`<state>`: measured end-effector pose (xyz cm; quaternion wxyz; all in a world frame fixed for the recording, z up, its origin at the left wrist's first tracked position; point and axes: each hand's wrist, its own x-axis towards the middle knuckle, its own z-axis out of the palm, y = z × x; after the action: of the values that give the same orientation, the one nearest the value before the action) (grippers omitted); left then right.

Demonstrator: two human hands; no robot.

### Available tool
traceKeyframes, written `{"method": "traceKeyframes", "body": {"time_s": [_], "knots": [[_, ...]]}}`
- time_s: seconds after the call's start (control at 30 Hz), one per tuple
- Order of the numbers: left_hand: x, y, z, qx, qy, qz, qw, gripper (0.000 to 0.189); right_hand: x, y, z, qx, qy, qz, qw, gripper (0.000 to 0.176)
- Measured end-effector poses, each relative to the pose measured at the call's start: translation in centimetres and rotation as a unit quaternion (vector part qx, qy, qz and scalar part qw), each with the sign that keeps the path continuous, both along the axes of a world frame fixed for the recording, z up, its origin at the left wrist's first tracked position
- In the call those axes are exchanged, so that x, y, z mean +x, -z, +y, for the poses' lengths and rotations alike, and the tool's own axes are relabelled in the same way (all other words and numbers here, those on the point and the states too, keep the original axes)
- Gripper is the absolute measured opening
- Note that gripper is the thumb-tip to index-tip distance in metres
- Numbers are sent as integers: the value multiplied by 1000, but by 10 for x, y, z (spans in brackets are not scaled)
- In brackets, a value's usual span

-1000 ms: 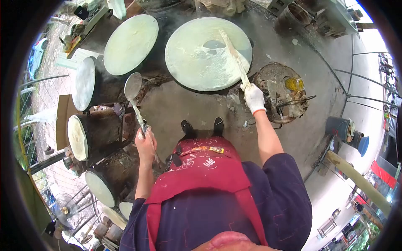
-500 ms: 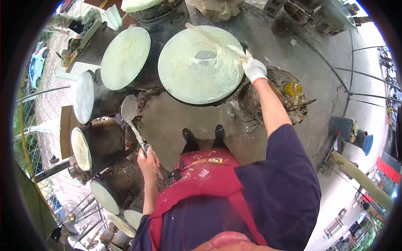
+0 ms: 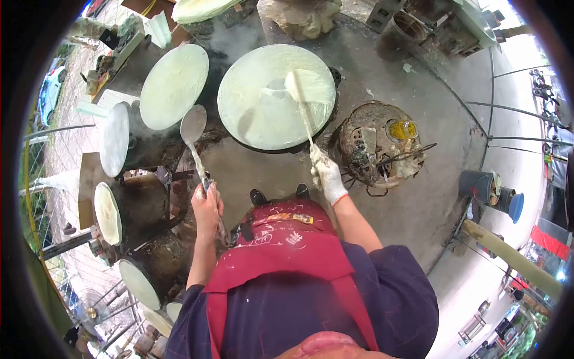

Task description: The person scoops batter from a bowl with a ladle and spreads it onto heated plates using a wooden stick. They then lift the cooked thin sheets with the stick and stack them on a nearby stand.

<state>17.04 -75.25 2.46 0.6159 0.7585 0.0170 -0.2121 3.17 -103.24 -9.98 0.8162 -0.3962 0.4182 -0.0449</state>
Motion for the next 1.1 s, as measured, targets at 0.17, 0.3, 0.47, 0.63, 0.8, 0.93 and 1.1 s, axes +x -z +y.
{"method": "traceKeyframes", "body": {"time_s": [0.17,0.3,0.47,0.63,0.8,0.93,1.1], "knots": [[-9,-7,4,1,-4,6,1000,12,-12,35,-42,-55,59,15,997,19],[6,4,5,1,21,20,1000,12,12,-2,-13,-58,-76,44,994,28],[85,23,-41,15,124,15,992,21,34,10,-46,-185,-54,21,981,31],[184,71,-123,-62,239,68,967,20,26,1,0,-148,-93,-15,985,38],[199,89,-151,-71,301,141,941,13,-11,2,55,-240,112,-29,964,37],[157,69,-120,-44,267,220,937,17,31,-1,122,-75,110,68,989,33],[118,59,-82,-175,93,353,914,12,64,-12,69,-125,39,29,991,26]]}}
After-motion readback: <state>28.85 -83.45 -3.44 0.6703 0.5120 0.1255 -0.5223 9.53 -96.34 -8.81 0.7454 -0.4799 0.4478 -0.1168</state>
